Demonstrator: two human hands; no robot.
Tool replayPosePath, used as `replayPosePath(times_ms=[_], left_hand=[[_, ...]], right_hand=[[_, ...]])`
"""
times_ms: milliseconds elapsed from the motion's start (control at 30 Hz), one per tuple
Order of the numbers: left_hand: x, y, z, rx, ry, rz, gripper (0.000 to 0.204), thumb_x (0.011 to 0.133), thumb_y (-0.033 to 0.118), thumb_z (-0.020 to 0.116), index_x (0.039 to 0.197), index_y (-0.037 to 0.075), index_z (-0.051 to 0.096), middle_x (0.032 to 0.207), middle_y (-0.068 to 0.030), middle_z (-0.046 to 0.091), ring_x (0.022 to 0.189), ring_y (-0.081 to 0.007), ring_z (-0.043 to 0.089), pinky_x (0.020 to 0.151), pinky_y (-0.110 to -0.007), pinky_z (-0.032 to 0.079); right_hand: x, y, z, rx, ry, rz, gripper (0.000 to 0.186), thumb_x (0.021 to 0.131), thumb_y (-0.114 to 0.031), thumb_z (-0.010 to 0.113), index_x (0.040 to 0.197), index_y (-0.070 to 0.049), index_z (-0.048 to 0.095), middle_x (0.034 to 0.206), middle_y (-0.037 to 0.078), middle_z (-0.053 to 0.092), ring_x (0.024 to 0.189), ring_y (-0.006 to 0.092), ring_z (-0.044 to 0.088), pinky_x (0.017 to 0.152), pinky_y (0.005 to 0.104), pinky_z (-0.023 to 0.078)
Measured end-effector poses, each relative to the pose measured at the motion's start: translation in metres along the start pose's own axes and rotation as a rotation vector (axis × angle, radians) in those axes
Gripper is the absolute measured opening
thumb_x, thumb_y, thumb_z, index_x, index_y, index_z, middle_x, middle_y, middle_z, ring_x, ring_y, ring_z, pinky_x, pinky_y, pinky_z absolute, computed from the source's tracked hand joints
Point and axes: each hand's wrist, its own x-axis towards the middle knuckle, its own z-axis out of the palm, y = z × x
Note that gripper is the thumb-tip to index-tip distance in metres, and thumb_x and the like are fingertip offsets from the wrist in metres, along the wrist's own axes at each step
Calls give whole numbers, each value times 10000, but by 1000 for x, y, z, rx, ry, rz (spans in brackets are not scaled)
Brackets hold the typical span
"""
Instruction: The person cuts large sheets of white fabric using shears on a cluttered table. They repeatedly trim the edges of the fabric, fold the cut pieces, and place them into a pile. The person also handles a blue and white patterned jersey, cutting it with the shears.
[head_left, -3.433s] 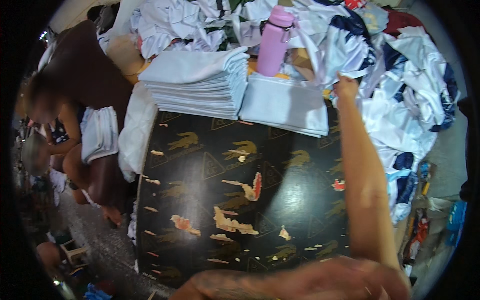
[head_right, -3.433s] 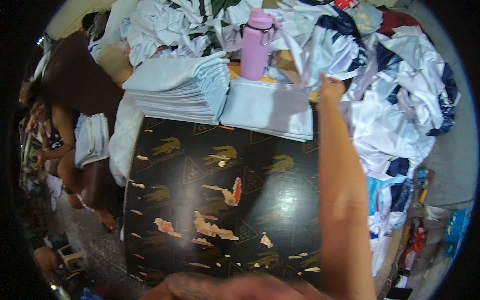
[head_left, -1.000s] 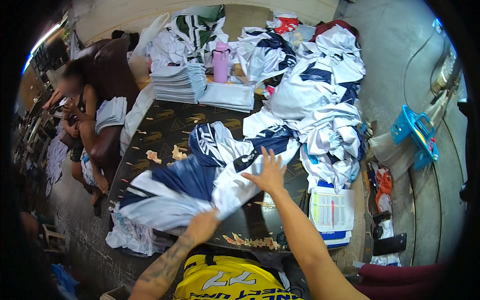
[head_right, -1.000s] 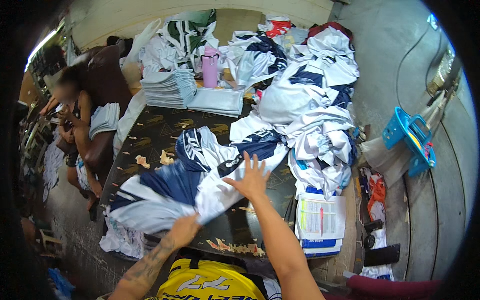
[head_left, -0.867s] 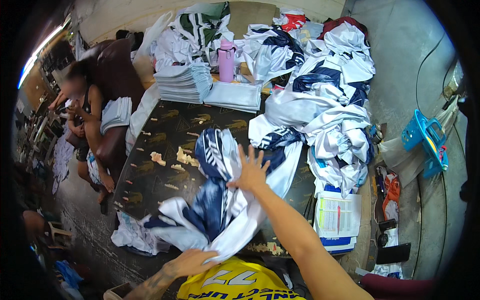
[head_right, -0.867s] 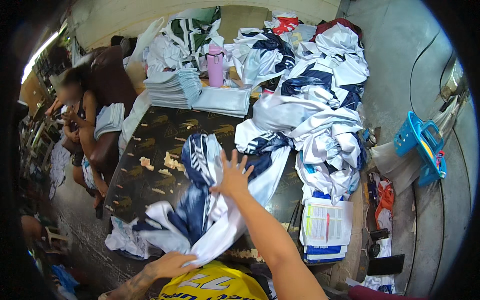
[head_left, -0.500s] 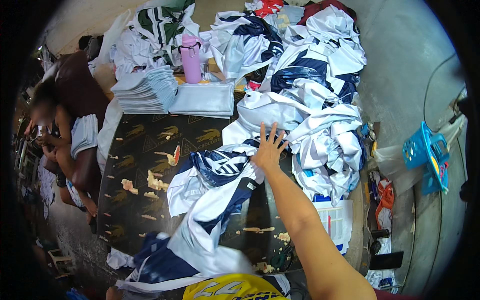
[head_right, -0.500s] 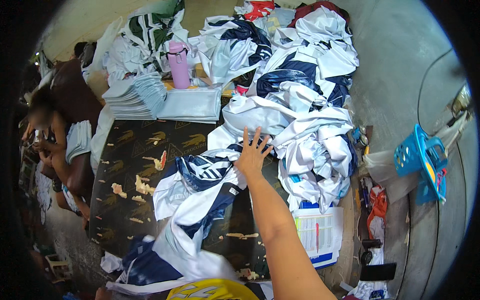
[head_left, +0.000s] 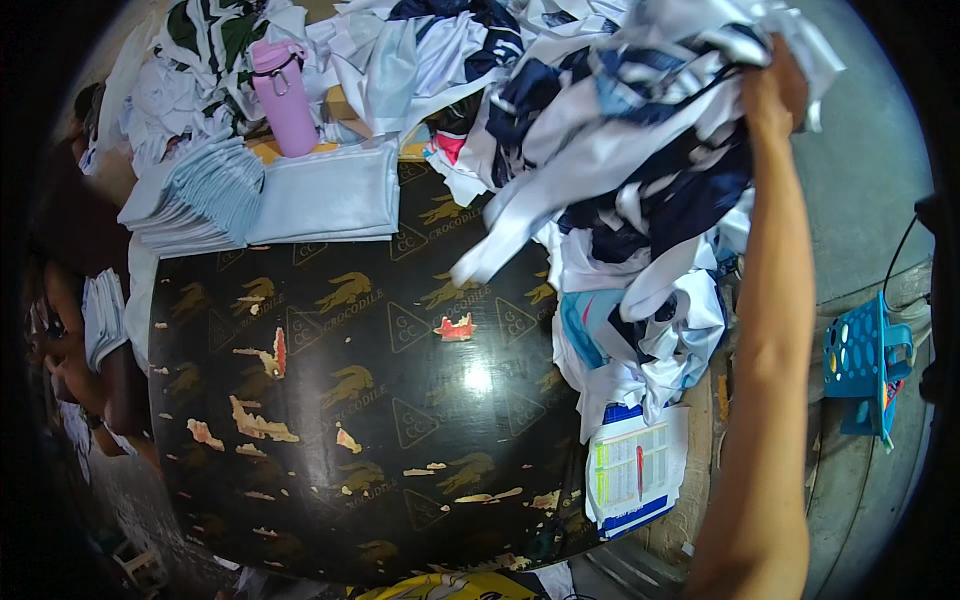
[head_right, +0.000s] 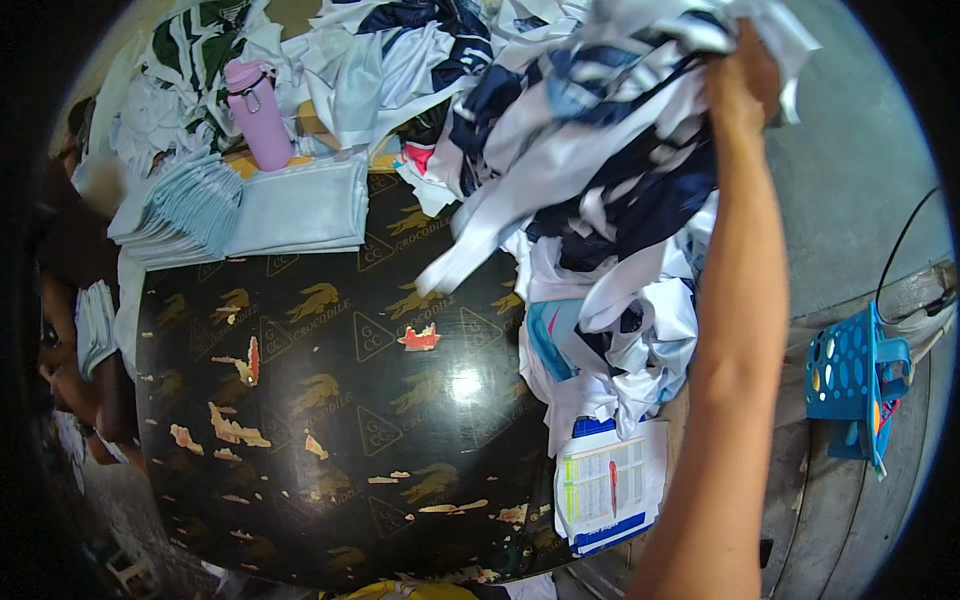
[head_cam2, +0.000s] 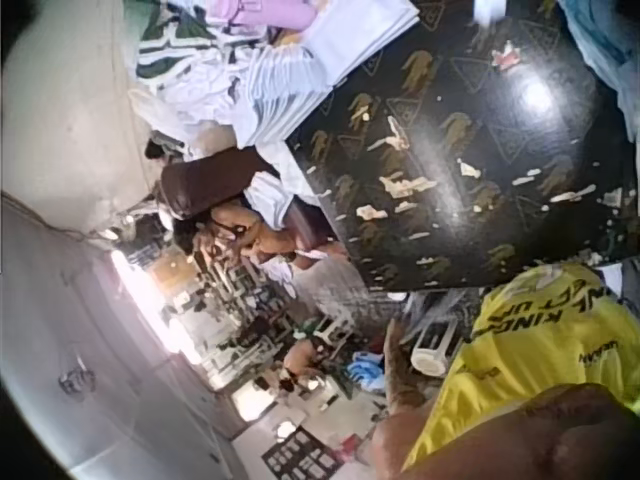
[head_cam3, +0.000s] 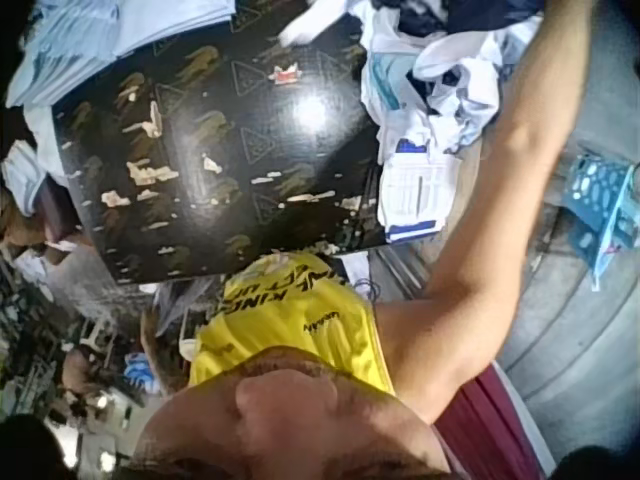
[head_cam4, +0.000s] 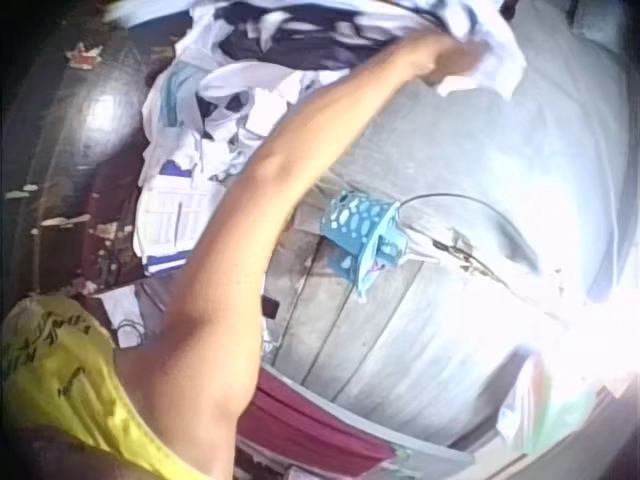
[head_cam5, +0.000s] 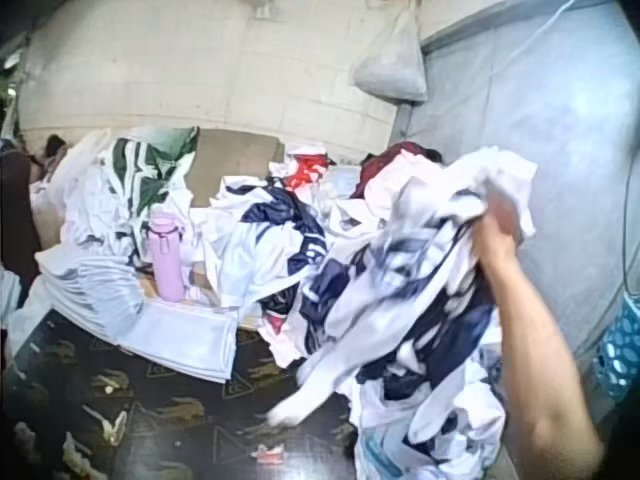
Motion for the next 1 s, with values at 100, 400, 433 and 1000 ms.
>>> replayPosePath(times_ms=[100, 400, 433, 1000], left_hand=[[-1, -7, -8, 35, 16, 16, 482, 1074, 423, 598, 1269, 6, 739, 1177, -192, 764, 1087, -345, 715, 923, -454, 565], [-36, 46, -28, 83, 233, 160, 375, 1049, 297, 697, 1266, -9, 718, 1017, -231, 782, 826, -387, 730, 777, -445, 558], [-54, 64, -34, -25, 312, 437, 320, 1064, 250, 691, 1212, -32, 708, 820, -144, 749, 658, -260, 657, 645, -413, 498], [-189, -65, -250, -446, 597, 997, 641, 689, 382, 927, 1164, 30, 681, 1172, 1, 673, 1033, -91, 597, 918, -264, 466]], right_hand=[[45, 60, 14, -200, -616, 234, 607, 899, -246, 783, 1421, 11, 611, 1349, 282, 700, 1192, 441, 704, 998, 540, 562], [-197, -161, -203, 931, -995, 221, 492, 906, -321, 846, 1305, -62, 718, 1277, 202, 738, 1224, 384, 692, 1041, 469, 541], [-221, -214, -262, 1259, -999, 210, 465, 878, -318, 881, 1244, -59, 757, 1286, 182, 741, 1236, 360, 693, 1050, 449, 538], [-50, -334, -479, 1869, -1199, -236, 449, 791, -172, 895, 1175, -28, 714, 1010, 54, 691, 1076, 161, 651, 966, 349, 511]])
